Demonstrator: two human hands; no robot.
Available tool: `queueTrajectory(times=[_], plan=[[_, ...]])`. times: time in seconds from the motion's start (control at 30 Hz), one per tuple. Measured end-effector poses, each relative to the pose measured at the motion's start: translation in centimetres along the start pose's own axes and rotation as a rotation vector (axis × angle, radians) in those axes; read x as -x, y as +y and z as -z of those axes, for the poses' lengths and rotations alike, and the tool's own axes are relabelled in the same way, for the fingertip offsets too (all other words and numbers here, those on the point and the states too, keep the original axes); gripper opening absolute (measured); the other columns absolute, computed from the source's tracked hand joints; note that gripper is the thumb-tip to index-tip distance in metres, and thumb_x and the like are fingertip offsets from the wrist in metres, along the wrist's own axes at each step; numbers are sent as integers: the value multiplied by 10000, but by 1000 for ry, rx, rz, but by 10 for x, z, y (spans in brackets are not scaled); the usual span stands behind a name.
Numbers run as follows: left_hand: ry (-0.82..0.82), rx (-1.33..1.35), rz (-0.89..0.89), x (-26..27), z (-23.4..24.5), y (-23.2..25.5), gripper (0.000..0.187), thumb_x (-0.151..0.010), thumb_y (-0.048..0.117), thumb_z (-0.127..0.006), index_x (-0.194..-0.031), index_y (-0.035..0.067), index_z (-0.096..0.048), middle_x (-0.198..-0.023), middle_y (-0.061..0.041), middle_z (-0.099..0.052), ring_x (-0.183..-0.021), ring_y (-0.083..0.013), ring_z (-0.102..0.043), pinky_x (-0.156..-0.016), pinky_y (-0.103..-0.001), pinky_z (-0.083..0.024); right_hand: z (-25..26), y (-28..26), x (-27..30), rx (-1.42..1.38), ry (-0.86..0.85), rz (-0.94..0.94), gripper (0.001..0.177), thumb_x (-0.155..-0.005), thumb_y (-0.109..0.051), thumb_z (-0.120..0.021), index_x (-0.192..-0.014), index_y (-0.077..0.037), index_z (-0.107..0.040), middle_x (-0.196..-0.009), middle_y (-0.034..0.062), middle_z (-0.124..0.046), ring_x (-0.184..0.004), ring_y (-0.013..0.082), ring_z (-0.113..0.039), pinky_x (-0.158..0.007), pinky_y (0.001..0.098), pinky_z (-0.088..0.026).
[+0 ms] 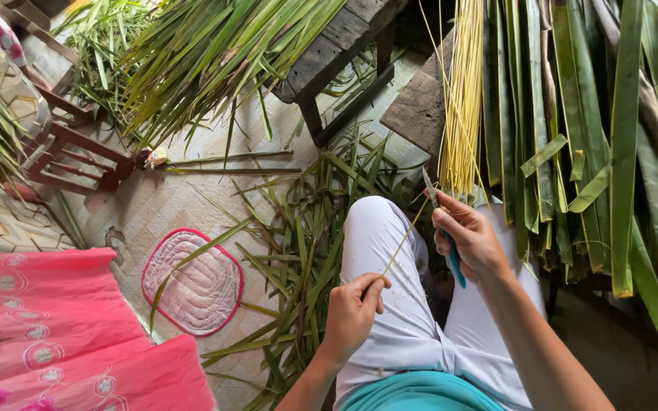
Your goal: Stripping palm leaves using a small blade to separate the ribs from the foliage
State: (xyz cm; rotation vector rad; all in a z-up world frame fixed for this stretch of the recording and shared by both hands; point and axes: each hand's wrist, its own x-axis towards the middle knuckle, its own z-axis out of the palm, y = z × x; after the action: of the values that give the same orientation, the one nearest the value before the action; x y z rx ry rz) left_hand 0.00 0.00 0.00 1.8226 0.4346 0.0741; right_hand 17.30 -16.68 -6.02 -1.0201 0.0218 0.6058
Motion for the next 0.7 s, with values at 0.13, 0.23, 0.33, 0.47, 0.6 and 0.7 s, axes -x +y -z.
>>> queueTrajectory(times=[0.13, 0.23, 0.33, 0.47, 0.6, 0.7], plan=[[32, -5, 24, -13, 0, 1, 168, -916, 75, -605, -940, 32, -766, -534, 1, -610, -457, -81, -517, -435, -239, -397, -18, 0, 16, 84, -45, -13, 565, -874, -103, -668, -1424, -41, -556, -735, 32, -628, -455, 62, -522, -342, 174, -410], [48, -62, -53, -21, -3, 5, 182, -896, 37, -629, -1004, 6, -773, -564, -19, -649, -447, -83, -534, -409, -236, -409, -27, 24, 35, 206, -171, -8, 562, -886, -68, -648, -1437, -31, -540, -767, 64, -592, -465, 81, -499, -353, 194, -428], [92, -153, -194, -19, -2, 8, 174, -873, 12, -638, -1008, -14, -743, -617, -46, -682, -454, -115, -539, -428, -273, -443, -30, 29, 43, 37, -95, -170, 538, -895, -37, -644, -1427, -18, -564, -861, 78, -629, -542, 96, -476, -428, 218, -393], [109, -221, -252, -11, 0, 3, 174, -860, 9, -649, -1011, -20, -731, -666, -71, -718, -469, -145, -587, -444, -294, -465, -24, 13, 28, 2, -77, -185, 475, -897, -82, -652, -1363, -2, -610, -687, 40, -583, -477, 82, -457, -388, 210, -348], [54, -177, -179, -1, 1, -3, 159, -875, 26, -632, -985, 0, -743, -665, -39, -716, -478, -105, -593, -434, -258, -465, -15, -1, 15, -53, -78, -157, 456, -916, -87, -626, -1367, -26, -602, -719, 16, -554, -500, 72, -431, -399, 181, -336], [40, -195, -172, 3, 6, -1, 140, -877, 28, -637, -967, -1, -740, -688, -39, -724, -500, -101, -605, -453, -256, -478, -8, -7, 6, -66, -39, -104, 444, -908, -88, -639, -1349, -38, -613, -726, 23, -571, -488, 70, -463, -377, 171, -345]])
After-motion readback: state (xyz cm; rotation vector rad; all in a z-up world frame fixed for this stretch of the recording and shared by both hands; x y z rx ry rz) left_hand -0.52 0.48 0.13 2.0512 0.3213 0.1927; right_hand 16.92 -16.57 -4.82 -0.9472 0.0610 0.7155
